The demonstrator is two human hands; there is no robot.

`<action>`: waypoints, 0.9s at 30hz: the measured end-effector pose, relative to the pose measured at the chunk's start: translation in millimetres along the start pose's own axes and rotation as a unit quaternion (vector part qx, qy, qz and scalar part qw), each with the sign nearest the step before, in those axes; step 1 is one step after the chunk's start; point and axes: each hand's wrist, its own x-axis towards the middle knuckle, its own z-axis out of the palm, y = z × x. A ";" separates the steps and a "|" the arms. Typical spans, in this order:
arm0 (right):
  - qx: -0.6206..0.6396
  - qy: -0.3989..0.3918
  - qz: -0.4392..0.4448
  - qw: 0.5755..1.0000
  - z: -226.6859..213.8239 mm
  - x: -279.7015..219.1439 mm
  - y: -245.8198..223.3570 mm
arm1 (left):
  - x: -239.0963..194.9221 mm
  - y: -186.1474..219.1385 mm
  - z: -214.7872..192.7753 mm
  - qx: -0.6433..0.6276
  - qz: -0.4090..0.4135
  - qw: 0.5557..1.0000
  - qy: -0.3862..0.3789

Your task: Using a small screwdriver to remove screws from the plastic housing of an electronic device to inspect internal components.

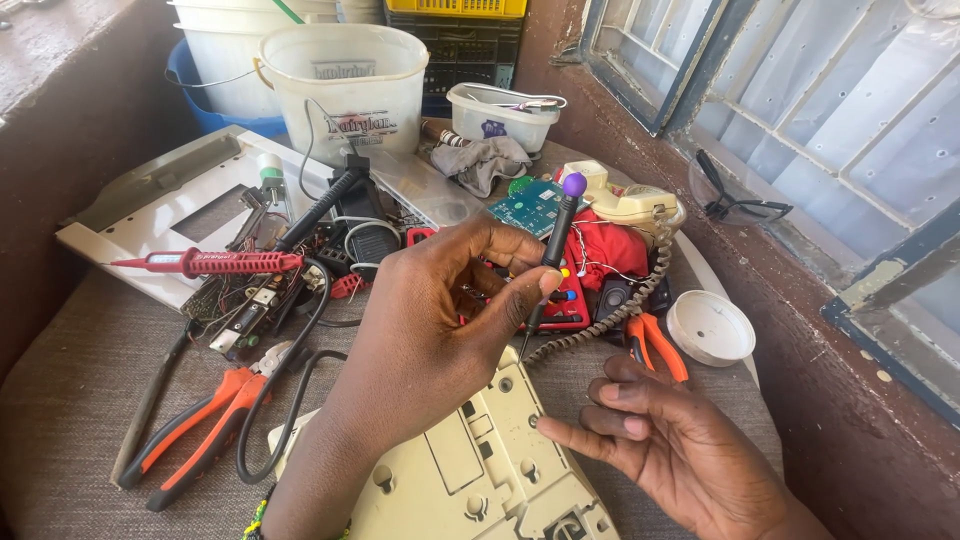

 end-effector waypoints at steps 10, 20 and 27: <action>-0.252 -0.078 -0.172 0.949 13.1 -28.5 -30.0 | -3.3 6.6 -2.1 -0.010 0.015 0.998 -0.063; -0.430 0.006 -0.377 0.820 46.0 -26.6 -9.4 | -7.0 4.0 5.4 -0.005 0.050 0.978 -0.204; -0.552 0.051 -0.388 0.736 57.4 -30.8 -10.4 | -4.1 -14.5 -12.7 0.232 0.111 0.949 -0.183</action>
